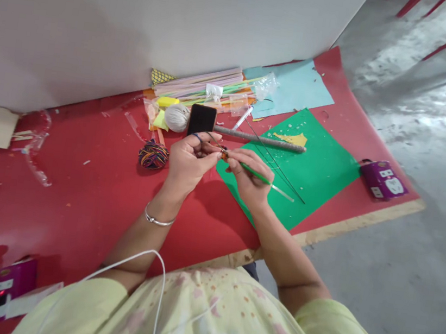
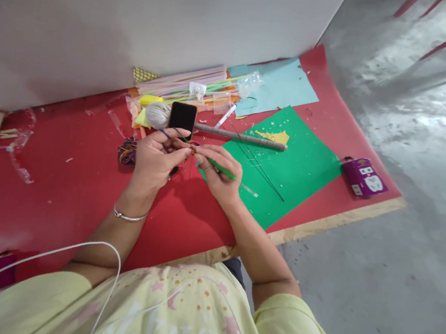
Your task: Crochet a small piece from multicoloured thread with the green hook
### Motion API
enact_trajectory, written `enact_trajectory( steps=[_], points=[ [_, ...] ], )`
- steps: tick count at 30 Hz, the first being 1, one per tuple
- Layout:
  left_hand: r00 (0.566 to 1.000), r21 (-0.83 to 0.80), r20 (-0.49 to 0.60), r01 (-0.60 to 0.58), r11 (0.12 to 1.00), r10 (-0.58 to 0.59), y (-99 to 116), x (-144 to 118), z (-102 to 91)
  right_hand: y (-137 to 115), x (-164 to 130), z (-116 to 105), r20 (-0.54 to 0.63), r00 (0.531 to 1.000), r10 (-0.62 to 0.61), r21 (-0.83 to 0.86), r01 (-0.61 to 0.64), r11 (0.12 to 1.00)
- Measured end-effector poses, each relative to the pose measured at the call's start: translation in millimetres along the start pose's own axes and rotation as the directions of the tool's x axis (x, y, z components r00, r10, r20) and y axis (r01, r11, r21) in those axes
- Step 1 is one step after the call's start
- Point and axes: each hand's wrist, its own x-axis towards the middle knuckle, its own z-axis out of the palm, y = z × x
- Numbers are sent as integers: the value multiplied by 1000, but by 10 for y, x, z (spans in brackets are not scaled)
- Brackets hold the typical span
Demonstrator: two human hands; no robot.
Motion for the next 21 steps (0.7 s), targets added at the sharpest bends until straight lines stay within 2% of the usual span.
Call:
enact_trajectory(
  steps=[2,4,5,7,9,11,13,14,16,17,18,19,21],
  points=[
    [1000,9,8,-6,1000,6,-6,1,-6,-32,1,-35,63,978,-200,-155,208,966],
    [1000,23,9,-12,1000,12,-3,-2,-10,-20,-3,-38,95,964,-248,-179,261,948],
    [1000,30,8,-16,999,15,1,-5,-11,5,-7,-25,79,975,-209,-144,218,965],
    [1000,40,5,-20,999,20,10,-10,-10,80,-16,18,16,999,-34,31,33,999],
    [1000,51,2,-22,998,22,14,-15,-8,151,-20,56,26,981,190,202,-191,960],
    [1000,69,-4,-29,997,29,12,-17,-5,175,-16,60,23,972,232,240,-231,943],
    [999,84,-6,-34,996,35,7,-16,-3,142,-7,28,32,996,81,132,-84,988],
    [999,87,-6,-34,996,35,4,-14,-2,114,-2,5,46,997,-62,23,61,998],
    [1000,79,0,-27,997,27,-1,-7,-1,60,1,-35,112,950,-293,-154,307,939],
    [1000,69,3,-22,997,22,-3,-3,0,46,0,-44,128,929,-348,-197,368,909],
    [1000,60,5,-18,998,18,-5,1,-1,44,-2,-44,125,926,-356,-212,375,902],
    [1000,52,7,-15,999,15,-7,4,-1,54,-4,-35,98,945,-313,-193,327,925],
    [1000,44,6,-12,999,12,-9,6,-2,95,-5,-3,32,994,-102,-62,104,993]
  ],
)
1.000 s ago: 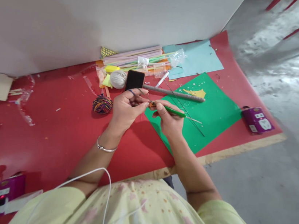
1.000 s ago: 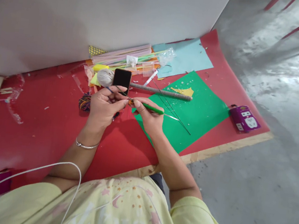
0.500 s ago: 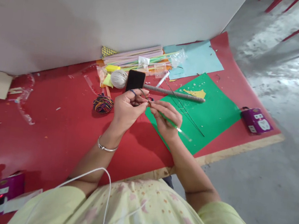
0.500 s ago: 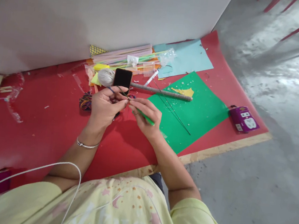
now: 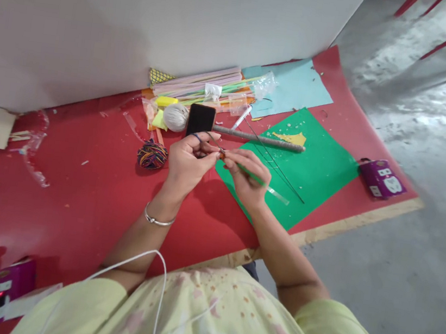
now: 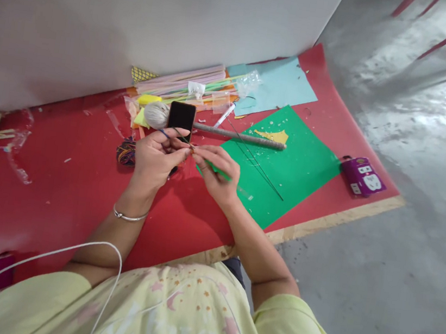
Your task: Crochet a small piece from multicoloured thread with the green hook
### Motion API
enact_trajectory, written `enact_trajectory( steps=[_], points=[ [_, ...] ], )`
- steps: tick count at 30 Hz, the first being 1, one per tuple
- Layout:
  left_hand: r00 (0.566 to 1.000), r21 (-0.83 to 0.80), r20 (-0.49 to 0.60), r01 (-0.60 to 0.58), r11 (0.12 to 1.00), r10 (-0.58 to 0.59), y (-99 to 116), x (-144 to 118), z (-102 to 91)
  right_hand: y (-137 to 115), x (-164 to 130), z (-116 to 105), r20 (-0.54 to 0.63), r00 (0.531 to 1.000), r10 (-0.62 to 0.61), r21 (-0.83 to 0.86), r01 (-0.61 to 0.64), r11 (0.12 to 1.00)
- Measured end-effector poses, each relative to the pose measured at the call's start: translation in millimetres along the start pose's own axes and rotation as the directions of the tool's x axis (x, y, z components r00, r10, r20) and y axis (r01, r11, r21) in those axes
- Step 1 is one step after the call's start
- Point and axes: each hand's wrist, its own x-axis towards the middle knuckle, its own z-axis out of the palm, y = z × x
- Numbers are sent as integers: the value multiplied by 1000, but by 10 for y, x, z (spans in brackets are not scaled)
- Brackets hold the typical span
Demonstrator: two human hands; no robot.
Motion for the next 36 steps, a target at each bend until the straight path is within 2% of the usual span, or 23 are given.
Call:
enact_trajectory(
  steps=[2,3,4,5,7,8,10,17,23,26,30,36],
  points=[
    [1000,11,-5,-5,1000,5,-1,-3,-1,35,3,33,0,971,238,185,-234,955],
    [1000,19,-8,-12,1000,12,0,-5,-1,40,7,42,9,956,292,237,-286,929],
    [1000,25,-11,-21,999,21,1,-7,-1,34,12,43,9,957,289,247,-283,927],
    [1000,28,-13,-27,999,27,3,-9,-1,18,17,37,-4,976,219,210,-214,954],
    [999,31,-15,-29,999,30,11,-11,0,-29,25,8,19,999,-46,27,45,999],
    [1000,32,-15,-27,999,28,17,-11,1,-51,28,-9,42,986,-161,-52,163,985],
    [1000,38,-16,-22,999,23,31,-10,4,-75,34,-41,89,948,-305,-154,316,936],
    [999,48,-23,-43,998,44,61,-11,10,-27,51,-67,178,895,-409,-242,443,863],
    [994,132,-61,-81,988,90,56,-34,33,-31,16,-55,178,898,-403,-272,439,856],
    [992,162,-84,-81,984,95,46,-41,42,-47,4,-45,159,929,-334,-210,362,908],
    [994,97,-66,-76,992,82,20,-43,49,-93,8,-48,112,973,-201,-97,212,973],
    [998,-4,-46,-48,999,47,2,-49,74,-93,6,-64,55,991,-124,-45,127,991]
  ],
)
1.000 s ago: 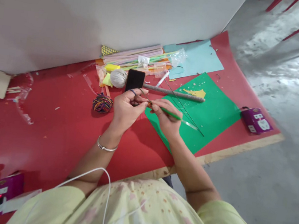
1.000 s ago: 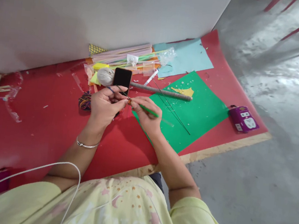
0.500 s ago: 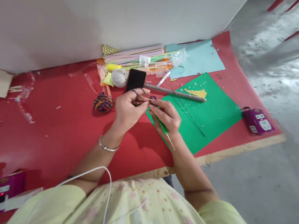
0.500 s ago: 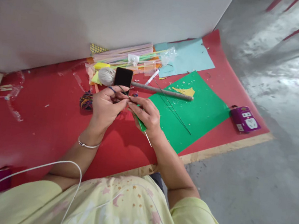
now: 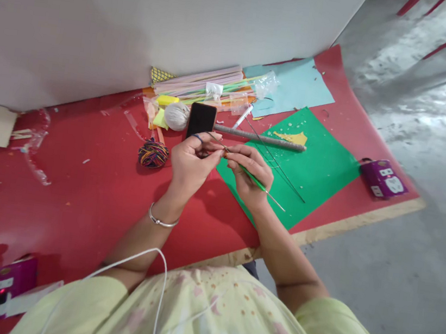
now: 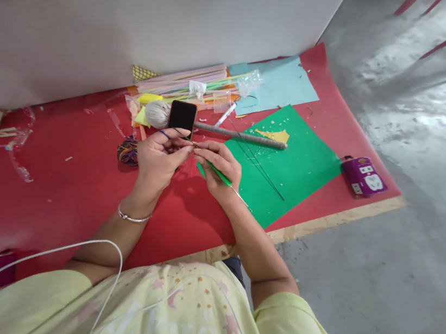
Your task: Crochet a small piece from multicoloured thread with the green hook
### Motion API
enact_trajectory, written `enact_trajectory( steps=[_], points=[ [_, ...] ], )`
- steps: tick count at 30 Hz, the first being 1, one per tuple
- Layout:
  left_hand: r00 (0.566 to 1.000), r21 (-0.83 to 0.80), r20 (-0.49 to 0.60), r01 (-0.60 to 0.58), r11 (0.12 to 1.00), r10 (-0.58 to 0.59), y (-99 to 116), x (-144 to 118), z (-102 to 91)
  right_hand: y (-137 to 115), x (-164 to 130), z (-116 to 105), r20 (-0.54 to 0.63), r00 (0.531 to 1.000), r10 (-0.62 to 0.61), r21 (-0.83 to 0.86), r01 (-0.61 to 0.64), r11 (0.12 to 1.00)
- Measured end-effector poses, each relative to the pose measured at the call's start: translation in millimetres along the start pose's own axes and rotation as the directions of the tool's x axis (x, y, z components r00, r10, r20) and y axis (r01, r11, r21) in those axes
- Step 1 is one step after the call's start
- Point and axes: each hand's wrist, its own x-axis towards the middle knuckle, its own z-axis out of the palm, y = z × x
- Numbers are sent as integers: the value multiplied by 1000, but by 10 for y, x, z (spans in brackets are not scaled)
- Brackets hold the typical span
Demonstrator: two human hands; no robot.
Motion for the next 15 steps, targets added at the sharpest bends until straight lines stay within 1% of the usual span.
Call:
enact_trajectory(
  steps=[2,5,11,15],
  points=[
    [1000,-7,-7,5,1000,-5,6,-1,8,12,-8,7,-14,1000,27,32,-27,999],
    [999,19,-30,-20,1000,21,20,-4,16,25,-17,30,-41,996,75,117,-70,991],
    [996,53,-40,-83,995,85,15,-25,26,42,-17,95,-92,968,234,224,-208,952],
    [995,57,-21,-96,994,97,0,-38,33,53,-22,112,-119,955,271,258,-234,938]
  ],
)
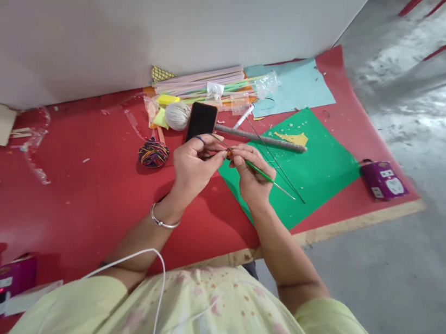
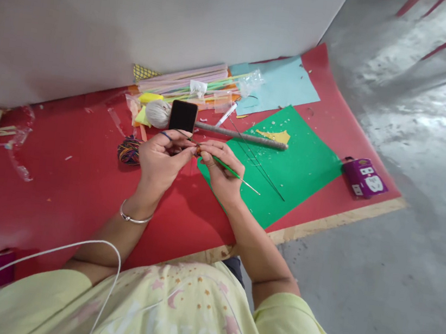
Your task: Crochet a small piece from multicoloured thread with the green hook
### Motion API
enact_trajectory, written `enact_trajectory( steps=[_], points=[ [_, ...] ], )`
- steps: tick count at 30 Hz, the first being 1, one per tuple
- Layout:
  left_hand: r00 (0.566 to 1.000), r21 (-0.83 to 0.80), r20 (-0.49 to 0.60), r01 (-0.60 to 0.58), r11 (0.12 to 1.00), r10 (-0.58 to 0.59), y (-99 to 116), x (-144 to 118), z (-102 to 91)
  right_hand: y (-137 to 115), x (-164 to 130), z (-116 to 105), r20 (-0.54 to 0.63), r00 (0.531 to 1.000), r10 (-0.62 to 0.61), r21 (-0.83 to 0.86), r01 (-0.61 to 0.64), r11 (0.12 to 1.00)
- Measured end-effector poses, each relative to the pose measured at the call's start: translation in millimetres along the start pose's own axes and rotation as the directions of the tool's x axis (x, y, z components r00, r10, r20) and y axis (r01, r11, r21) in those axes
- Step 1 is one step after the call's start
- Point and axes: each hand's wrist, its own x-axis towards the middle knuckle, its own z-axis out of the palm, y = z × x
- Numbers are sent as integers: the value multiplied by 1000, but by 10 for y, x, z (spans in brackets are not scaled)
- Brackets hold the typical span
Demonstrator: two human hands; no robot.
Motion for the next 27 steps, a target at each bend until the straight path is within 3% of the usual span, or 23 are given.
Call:
enact_trajectory(
  steps=[6,17,23,27],
  points=[
    [1000,-45,6,-1,999,1,-19,9,2,5,9,-19,13,999,-41,-9,41,999],
    [988,-244,-35,138,960,-151,-69,-4,71,-84,-6,-24,97,992,-77,-63,83,995],
    [921,-421,123,385,821,-369,-7,38,25,-26,-63,18,32,994,-109,-96,112,989],
    [897,-477,166,437,763,-410,-3,45,21,45,-117,30,46,990,-132,-136,137,981]
  ],
)
